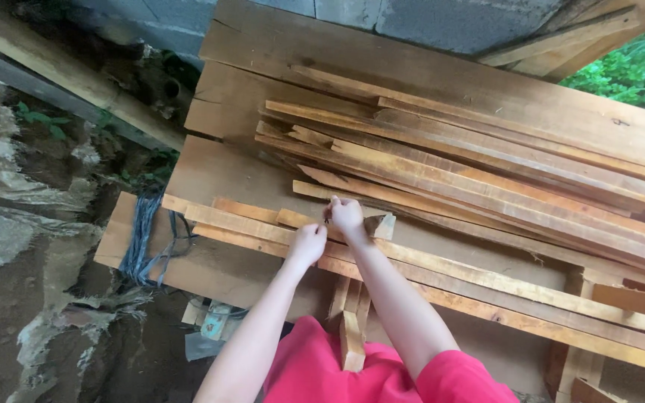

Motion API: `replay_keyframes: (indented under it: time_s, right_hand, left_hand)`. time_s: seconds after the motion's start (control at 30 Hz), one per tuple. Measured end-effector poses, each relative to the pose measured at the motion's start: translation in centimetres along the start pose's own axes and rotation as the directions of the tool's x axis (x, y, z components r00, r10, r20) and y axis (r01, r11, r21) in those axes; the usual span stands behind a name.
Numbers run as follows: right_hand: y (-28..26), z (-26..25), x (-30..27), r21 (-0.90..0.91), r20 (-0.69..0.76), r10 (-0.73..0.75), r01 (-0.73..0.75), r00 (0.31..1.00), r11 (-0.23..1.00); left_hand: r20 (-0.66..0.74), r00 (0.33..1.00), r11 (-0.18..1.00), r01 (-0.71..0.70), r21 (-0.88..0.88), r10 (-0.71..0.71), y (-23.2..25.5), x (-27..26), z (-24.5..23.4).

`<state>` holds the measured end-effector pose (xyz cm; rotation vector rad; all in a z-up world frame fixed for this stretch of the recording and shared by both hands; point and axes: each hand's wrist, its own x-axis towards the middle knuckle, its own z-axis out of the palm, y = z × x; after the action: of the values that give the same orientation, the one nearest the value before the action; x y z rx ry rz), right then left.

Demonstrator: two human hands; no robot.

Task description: Bundling several thin strips of wood together using a plastic strap.

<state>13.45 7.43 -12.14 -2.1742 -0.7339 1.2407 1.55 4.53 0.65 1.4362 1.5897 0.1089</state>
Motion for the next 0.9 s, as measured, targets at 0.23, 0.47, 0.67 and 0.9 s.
replay_keyframes:
  time_s: [0.23, 0.47, 0.67, 0.9]
  right_hand:
    - [6.5, 4.5, 7.5, -0.372, -0.083, 0.062, -0.089, 0.995, 0.924]
    - [8.9, 5.0, 10.3, -0.412, 0.057, 0.098, -0.066, 0.994, 0.909]
    - [6.4, 3.5, 8.1, -0.617, 0.127, -0.001, 0.080, 0.992, 0.783]
    - [11.7, 7.7, 12.6, -0.481, -0.015, 0.050, -0.051, 0.999, 0.875]
  left_hand:
    - [0.120, 0.993, 0.997, -0.004, -0.076, 0.013, -1.6, -3.8, 0.5]
    - [0.112, 0.961, 0.883, 0.276, -0.380, -0.252, -4.7, 3.1, 2.8]
    - [0.049, 0.945, 0.769, 0.293, -0.568, -0.324, 1.8, 5.4, 1.6]
    - [0.011, 0.993, 0.949, 0.114, -0.295, -0.116, -5.5, 1.1, 1.0]
